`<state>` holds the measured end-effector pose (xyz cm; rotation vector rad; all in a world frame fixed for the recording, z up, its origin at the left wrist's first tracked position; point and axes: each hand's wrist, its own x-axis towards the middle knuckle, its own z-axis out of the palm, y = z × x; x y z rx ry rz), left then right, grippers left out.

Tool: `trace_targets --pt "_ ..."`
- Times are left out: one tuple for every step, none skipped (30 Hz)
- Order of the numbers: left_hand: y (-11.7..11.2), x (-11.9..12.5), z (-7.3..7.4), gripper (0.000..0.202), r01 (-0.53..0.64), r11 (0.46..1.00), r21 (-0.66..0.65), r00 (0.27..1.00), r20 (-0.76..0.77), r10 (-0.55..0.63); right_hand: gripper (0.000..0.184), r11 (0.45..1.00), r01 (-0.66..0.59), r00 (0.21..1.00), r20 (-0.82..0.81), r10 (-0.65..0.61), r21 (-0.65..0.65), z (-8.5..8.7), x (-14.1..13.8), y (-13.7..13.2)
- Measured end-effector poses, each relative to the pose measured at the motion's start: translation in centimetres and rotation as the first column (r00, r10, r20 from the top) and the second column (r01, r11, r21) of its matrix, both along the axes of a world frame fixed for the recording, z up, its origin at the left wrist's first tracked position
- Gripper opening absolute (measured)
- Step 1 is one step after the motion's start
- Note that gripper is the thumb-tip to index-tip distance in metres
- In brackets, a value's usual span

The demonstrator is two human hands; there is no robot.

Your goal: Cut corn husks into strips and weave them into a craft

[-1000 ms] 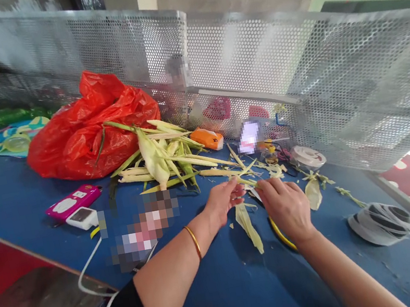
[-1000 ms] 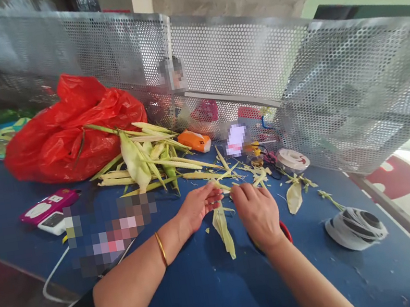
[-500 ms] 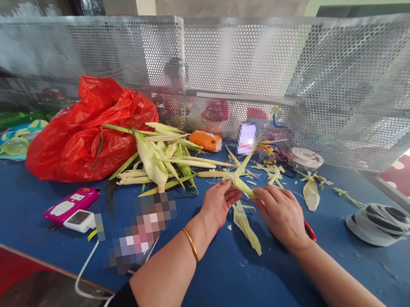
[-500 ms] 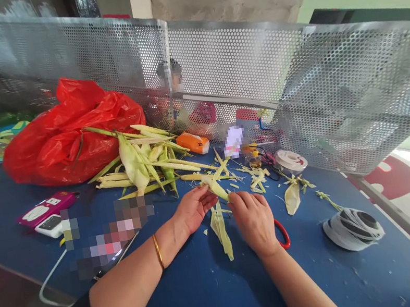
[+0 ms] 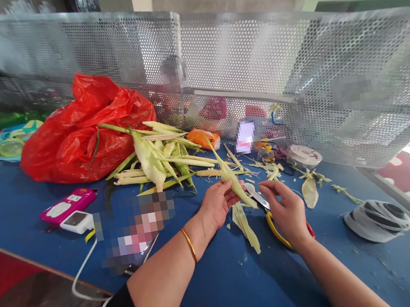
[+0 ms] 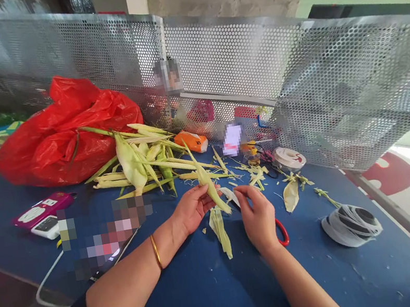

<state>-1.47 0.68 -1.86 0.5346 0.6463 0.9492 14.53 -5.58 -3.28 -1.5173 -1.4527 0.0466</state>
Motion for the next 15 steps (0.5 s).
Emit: trace_targets --pt "-0.02 -0.01 0.06 0.018 0.007 1.000 -0.006 1.000 -0.001 -0.007 0.024 1.000 0.006 0.995 -0.095 -0.008 -0.027 -0.01 0.21 0.14" --pt "-0.06 -0.01 0.12 0.018 0.014 1.000 -0.012 1.000 -0.005 -0.014 0.029 0.999 -0.003 0.988 -0.154 -0.004 -0.044 0.03 0.38 0.28" --pt "-0.12 -0.01 0.19 0.018 0.021 1.000 -0.016 1.000 -0.011 -0.022 0.035 0.998 -0.029 0.984 -0.178 0.018 -0.061 0.10 0.47 0.39" --pt "-0.18 0.00 0.26 0.018 0.027 1.000 -0.016 0.999 -0.018 -0.027 0.039 0.994 -0.073 0.981 -0.186 0.057 -0.080 0.20 0.48 0.48" --pt "-0.25 0.00 0.34 0.018 0.033 0.999 -0.012 0.999 -0.025 -0.033 0.039 0.986 -0.131 0.975 -0.196 0.108 -0.106 0.30 0.41 0.53" --pt "-0.32 0.00 0.42 0.019 0.046 0.999 -0.006 0.998 -0.032 -0.046 0.038 0.971 -0.192 0.963 -0.219 0.159 -0.140 0.39 0.30 0.57" --pt "-0.37 -0.01 0.49 0.019 0.063 0.998 -0.001 0.997 -0.039 -0.063 0.035 0.953 -0.248 0.945 -0.258 0.199 -0.173 0.45 0.17 0.58" --pt "-0.41 -0.03 0.54 0.019 0.076 0.997 0.002 0.996 -0.049 -0.076 0.033 0.935 -0.295 0.924 -0.309 0.226 -0.199 0.48 0.05 0.60" --pt "-0.43 -0.05 0.57 0.019 0.086 0.996 0.004 0.994 -0.061 -0.086 0.032 0.921 -0.325 0.903 -0.359 0.235 -0.214 0.46 -0.02 0.62" --pt "-0.45 -0.06 0.57 0.017 0.090 0.996 0.006 0.993 -0.077 -0.090 0.031 0.917 -0.332 0.890 -0.397 0.227 -0.221 0.41 -0.02 0.64" --pt "-0.46 -0.06 0.54 0.015 0.085 0.996 0.011 0.992 -0.096 -0.084 0.031 0.925 -0.312 0.887 -0.416 0.202 -0.216 0.35 0.05 0.67" --pt "-0.49 -0.04 0.48 0.013 0.074 0.997 0.020 0.990 -0.119 -0.071 0.031 0.946 -0.258 0.895 -0.418 0.158 -0.196 0.29 0.16 0.70" --pt "-0.54 0.00 0.42 0.010 0.061 0.998 0.032 0.988 -0.145 -0.056 0.031 0.971 -0.179 0.912 -0.398 0.103 -0.160 0.26 0.29 0.72" --pt "-0.61 0.06 0.35 0.009 0.055 0.997 0.048 0.984 -0.172 -0.046 0.030 0.990 -0.090 0.932 -0.359 0.044 -0.113 0.27 0.38 0.72" --pt "-0.73 0.14 0.28 0.008 0.056 0.996 0.067 0.980 -0.196 -0.041 0.029 0.998 -0.011 0.950 -0.313 -0.009 -0.063 0.34 0.40 0.70"
